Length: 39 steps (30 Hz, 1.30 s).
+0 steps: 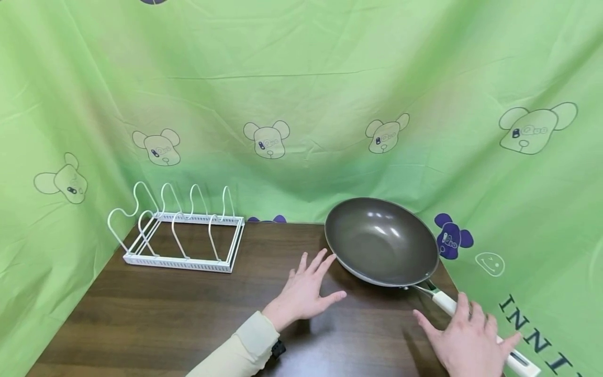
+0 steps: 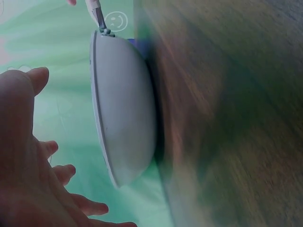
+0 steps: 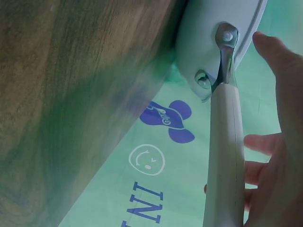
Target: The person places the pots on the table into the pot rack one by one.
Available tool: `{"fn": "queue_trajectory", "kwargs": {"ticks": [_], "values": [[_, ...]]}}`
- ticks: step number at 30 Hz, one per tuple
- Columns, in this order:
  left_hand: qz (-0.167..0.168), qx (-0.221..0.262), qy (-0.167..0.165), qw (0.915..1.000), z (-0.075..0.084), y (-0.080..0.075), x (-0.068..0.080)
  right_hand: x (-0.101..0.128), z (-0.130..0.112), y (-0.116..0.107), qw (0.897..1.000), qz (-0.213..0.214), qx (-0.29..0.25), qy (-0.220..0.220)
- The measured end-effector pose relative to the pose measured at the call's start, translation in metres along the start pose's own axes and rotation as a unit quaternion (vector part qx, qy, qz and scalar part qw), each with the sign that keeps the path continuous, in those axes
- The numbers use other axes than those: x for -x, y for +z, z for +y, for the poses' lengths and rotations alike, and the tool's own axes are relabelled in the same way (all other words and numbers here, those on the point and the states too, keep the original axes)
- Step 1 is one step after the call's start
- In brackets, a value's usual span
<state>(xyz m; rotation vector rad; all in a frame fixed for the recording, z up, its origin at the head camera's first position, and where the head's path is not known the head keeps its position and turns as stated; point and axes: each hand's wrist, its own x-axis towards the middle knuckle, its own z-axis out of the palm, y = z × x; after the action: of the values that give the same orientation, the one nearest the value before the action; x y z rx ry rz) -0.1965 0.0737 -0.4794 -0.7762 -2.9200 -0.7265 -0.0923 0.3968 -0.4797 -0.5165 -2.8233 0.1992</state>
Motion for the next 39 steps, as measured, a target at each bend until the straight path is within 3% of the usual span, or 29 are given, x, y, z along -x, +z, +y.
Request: {"fn": "queue_trajectory", "kwargs": {"ticks": [16, 23, 39], "values": [[-0.009, 0.005, -0.004, 0.9999, 0.006, 0.004, 0.0, 0.001, 0.005, -0.003, 0.995, -0.053, 0.05, 0.071], [-0.002, 0.005, 0.006, 1.0, 0.008, 0.007, -0.001, 0.007, -0.003, -0.008, 0.991, -0.078, 0.043, 0.097], [-0.004, -0.006, 0.018, 0.9998, 0.015, 0.012, -0.002, 0.026, -0.029, -0.018, 0.989, -0.096, 0.038, 0.103]]}}
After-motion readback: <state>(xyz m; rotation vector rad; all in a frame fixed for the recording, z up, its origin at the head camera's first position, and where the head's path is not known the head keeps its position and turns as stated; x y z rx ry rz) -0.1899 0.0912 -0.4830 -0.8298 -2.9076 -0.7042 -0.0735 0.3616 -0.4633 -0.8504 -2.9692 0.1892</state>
